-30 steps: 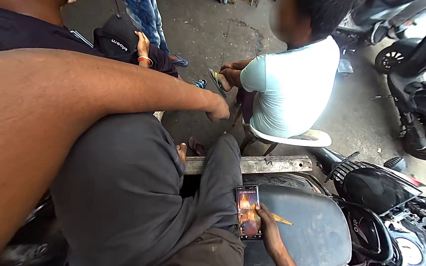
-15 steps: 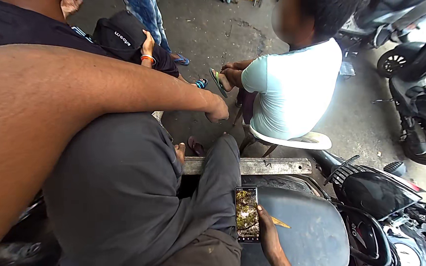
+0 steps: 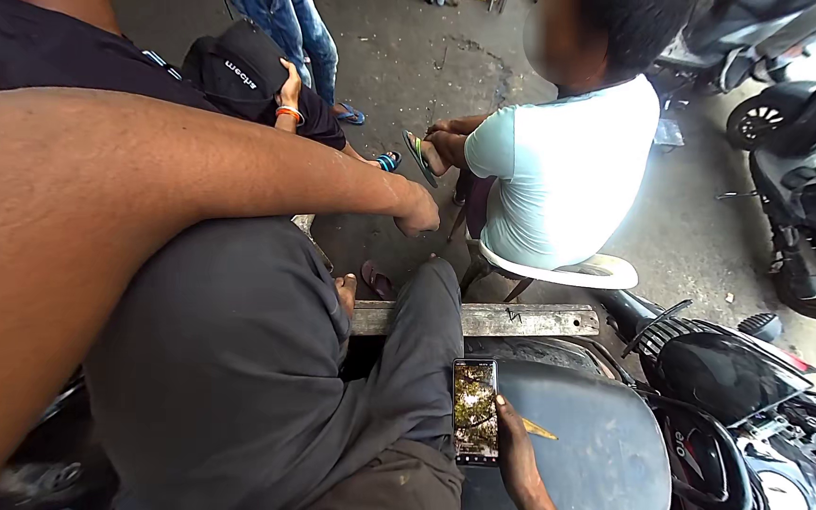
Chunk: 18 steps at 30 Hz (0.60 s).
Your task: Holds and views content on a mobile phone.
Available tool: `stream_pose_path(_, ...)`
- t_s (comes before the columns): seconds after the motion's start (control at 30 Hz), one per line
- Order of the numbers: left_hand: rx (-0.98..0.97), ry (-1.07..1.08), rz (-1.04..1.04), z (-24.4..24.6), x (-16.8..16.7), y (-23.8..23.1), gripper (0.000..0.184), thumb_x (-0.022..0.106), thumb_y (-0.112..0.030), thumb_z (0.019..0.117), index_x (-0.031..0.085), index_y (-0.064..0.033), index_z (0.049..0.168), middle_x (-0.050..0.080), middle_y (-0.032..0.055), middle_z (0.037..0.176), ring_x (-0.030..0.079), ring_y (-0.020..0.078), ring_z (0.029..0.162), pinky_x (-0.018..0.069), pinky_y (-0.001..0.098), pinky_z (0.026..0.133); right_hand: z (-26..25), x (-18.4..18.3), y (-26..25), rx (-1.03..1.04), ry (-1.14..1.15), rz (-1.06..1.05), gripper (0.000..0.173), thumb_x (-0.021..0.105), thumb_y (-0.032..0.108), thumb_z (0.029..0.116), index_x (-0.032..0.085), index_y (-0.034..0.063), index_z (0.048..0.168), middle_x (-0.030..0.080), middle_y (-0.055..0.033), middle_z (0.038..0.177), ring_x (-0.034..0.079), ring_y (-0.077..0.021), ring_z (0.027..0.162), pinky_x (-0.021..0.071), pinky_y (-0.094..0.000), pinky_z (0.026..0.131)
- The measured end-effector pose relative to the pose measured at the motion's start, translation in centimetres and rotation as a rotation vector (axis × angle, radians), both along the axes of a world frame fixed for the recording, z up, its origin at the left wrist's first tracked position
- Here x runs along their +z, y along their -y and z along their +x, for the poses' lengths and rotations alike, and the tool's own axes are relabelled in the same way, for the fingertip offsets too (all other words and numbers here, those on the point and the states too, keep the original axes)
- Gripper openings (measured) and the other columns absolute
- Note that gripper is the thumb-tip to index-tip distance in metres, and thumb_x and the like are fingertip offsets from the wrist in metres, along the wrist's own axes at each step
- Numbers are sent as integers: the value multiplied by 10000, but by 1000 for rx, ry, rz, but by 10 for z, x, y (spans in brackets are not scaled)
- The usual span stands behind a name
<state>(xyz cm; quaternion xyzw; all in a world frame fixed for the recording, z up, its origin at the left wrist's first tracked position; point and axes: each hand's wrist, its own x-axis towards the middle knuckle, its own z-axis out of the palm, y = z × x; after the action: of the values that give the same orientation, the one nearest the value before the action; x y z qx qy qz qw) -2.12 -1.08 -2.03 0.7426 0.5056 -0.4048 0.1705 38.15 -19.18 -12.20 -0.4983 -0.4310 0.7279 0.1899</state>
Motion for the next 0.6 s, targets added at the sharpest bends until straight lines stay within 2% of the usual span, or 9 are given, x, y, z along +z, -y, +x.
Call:
stream_pose_path(0.23, -24, -6, -8, 0, 1, -1, 161, 724, -132, 904, 711, -63, 1050, 697, 130, 942, 681, 326, 947, 539, 533, 783, 1, -3, 0, -8, -26, -17, 506, 301, 325, 1073, 594, -19, 1299, 700, -138, 1152, 682, -166, 1059, 559, -334, 956)
stream_pose_path(0.37, -28, -1, 1, 0, 2, 0, 143, 725, -132, 904, 709, -56, 1024, 694, 131, 929, 682, 325, 933, 538, 530, 777, 1, -1, 0, -9, 2, -8, 511, 304, 322, 1070, 582, -16, 1334, 682, -131, 1214, 662, -149, 1106, 537, -323, 990)
stream_pose_path(0.5, -16, -6, 0, 3, 2, -1, 136, 728, -137, 900, 714, -57, 1010, 695, 128, 920, 683, 323, 925, 539, 532, 772, 1, -1, -1, -23, -6, -16, 535, 279, 353, 1073, 588, -16, 1305, 696, -125, 1172, 671, -147, 1083, 545, -317, 974)
stream_pose_path(0.6, -17, -8, -11, 3, 3, -2, 159, 706, -158, 932, 709, -70, 1064, 707, 124, 992, 687, 323, 986, 540, 535, 830, 0, -1, -1, -27, -22, -24, 556, 276, 372, 1072, 576, -21, 1326, 700, -133, 1170, 679, -157, 1081, 550, -329, 976)
